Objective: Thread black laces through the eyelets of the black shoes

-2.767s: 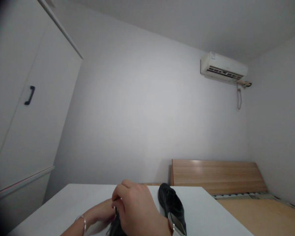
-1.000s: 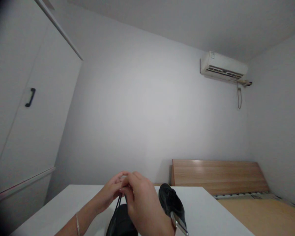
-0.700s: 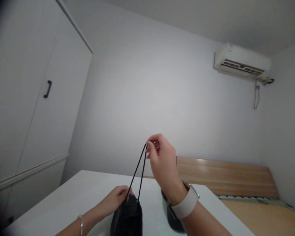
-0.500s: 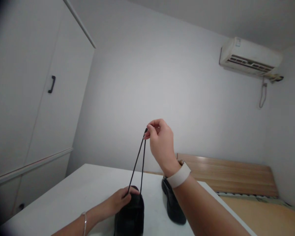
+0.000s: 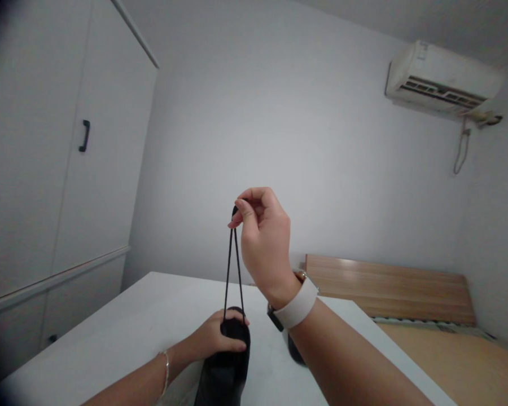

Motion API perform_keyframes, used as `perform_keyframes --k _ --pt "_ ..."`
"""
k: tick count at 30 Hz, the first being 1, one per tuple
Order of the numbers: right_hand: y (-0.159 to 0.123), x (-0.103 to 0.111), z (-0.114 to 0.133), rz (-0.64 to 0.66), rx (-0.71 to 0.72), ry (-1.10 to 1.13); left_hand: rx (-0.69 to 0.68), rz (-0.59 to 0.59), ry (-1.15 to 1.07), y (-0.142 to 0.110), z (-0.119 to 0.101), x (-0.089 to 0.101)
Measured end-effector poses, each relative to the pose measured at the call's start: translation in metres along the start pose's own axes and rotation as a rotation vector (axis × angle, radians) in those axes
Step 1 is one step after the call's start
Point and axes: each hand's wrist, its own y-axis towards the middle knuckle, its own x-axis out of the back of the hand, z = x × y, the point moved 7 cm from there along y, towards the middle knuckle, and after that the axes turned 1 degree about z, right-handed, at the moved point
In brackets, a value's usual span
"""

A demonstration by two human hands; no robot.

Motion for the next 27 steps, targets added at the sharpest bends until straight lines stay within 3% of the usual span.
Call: perform_keyframes --k 3,5,7,8,9,11,14,17,22,25,27 --pt "0.003 0.009 -0.011 0.003 -0.018 -0.022 -0.014 -0.118 -0.002 -0.001 -0.01 0.016" --pt "0.007 0.014 -0.02 0.011 -0.048 -0.024 -0.068 -0.322 0.013 -0.004 -0.038 0.039" --pt "0.009 0.017 -0.027 0.026 -0.084 -0.014 -0.181 -0.546 0.059 -0.013 -0.086 0.063" --pt "0.01 0.017 -0.028 0.035 -0.099 -0.003 -0.318 -0.626 0.152 -0.019 -0.121 0.07" --pt "0.009 0.016 -0.028 0.044 -0.11 0.011 -0.451 -0.635 0.23 -0.023 -0.154 0.07" --pt "0.005 0.012 -0.023 0.07 -0.116 0.034 -0.592 -0.607 0.34 -0.024 -0.208 0.068" --pt "-0.002 0.006 -0.014 0.103 -0.12 0.044 -0.673 -0.643 0.43 -0.021 -0.253 0.065" --pt "-0.007 0.006 -0.011 0.1 -0.148 0.098 -0.671 -0.667 0.446 -0.016 -0.265 0.063" --pt "-0.007 0.027 -0.042 -0.01 -0.267 0.224 -0.561 -0.479 0.143 -0.002 -0.25 0.067" --pt "-0.014 0.052 -0.08 -0.153 -0.36 0.29 -0.522 -0.441 -0.098 0.003 -0.229 0.091" --pt "-0.025 0.074 -0.109 -0.239 -0.423 0.349 -0.453 -0.512 -0.353 0.004 -0.201 0.121"
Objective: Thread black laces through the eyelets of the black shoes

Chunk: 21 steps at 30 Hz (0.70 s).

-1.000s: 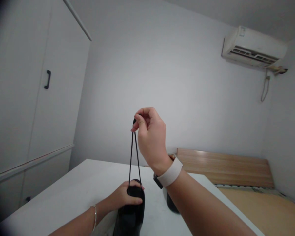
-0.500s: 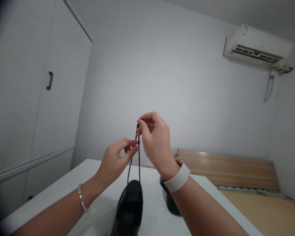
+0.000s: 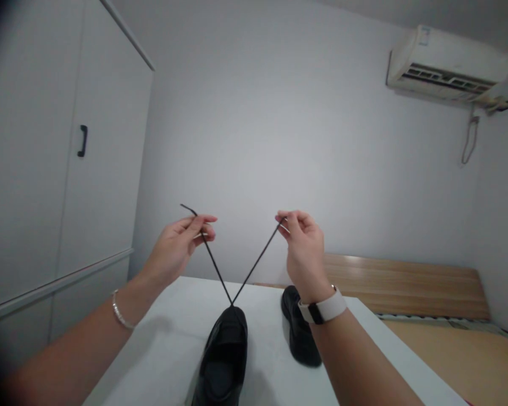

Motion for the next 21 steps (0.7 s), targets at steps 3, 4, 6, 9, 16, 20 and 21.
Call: perform_keyframes --k 3,4,6,9,16,20,21 --pt "0.001 0.058 -0.032 -0.131 -0.073 0.036 0.151 -0.293 -0.147 -0.001 0.035 0.07" --pt "-0.002 0.079 -0.042 -0.179 -0.085 0.025 0.164 -0.34 -0.139 -0.005 0.045 0.091" --pt "-0.013 0.125 -0.061 -0.288 -0.089 -0.024 0.204 -0.425 -0.1 -0.018 0.067 0.131" --pt "-0.038 0.187 -0.086 -0.466 -0.084 -0.142 0.259 -0.544 0.002 -0.048 0.098 0.18" --pt "-0.079 0.208 -0.125 -0.386 -0.099 -0.448 0.365 -0.612 0.292 -0.084 0.144 0.208" --pt "-0.101 0.15 -0.151 -0.049 -0.175 -0.51 0.288 -0.363 0.483 -0.08 0.144 0.16" --pt "-0.111 0.135 -0.158 0.031 -0.194 -0.508 0.241 -0.225 0.596 -0.081 0.142 0.14"
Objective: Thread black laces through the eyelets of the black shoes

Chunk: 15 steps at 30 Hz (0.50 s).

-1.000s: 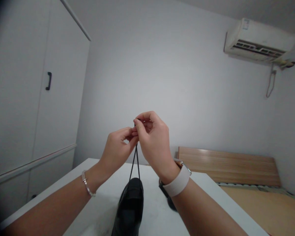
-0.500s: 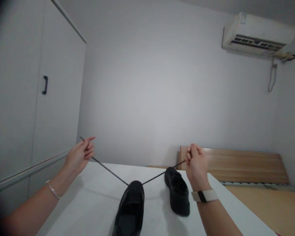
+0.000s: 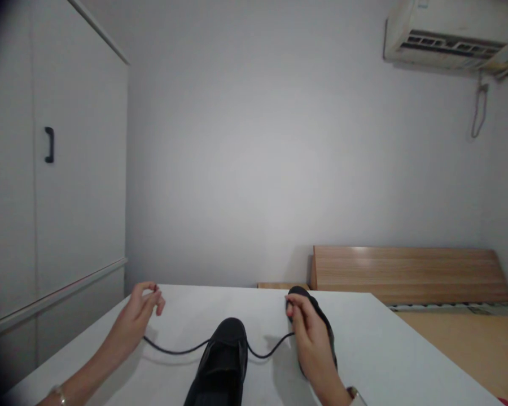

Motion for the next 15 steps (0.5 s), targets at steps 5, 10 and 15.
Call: perform_keyframes --k 5,10,15 --pt "-0.05 -0.074 -0.016 0.525 -0.063 0.024 -0.293 0.458 0.324 -0.053 -0.023 -0.065" --pt "-0.06 -0.081 -0.013 0.554 -0.011 -0.158 -0.537 0.557 0.351 -0.082 -0.027 -0.084" --pt "-0.057 -0.08 -0.002 0.5 0.057 -0.229 -0.66 0.566 0.489 -0.09 -0.029 -0.091"
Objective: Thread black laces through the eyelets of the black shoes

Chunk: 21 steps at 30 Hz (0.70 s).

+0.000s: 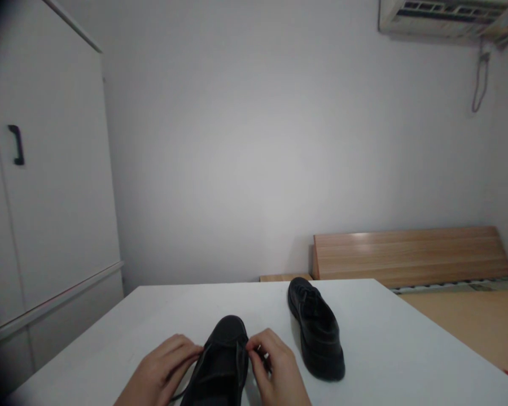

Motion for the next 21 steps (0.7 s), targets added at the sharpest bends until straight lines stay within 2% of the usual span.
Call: perform_keyframes --k 7,14,21 --pt "-0.002 -0.002 0.009 -0.009 0.071 -0.04 -0.088 -0.008 0.214 0.002 -0.013 0.003" --pt "-0.002 0.001 0.017 -0.009 0.122 -0.062 -0.091 -0.041 0.118 0.006 -0.019 0.012" --pt "-0.003 -0.001 0.017 -0.04 0.048 -0.044 -0.052 -0.033 0.127 0.003 -0.014 0.007"
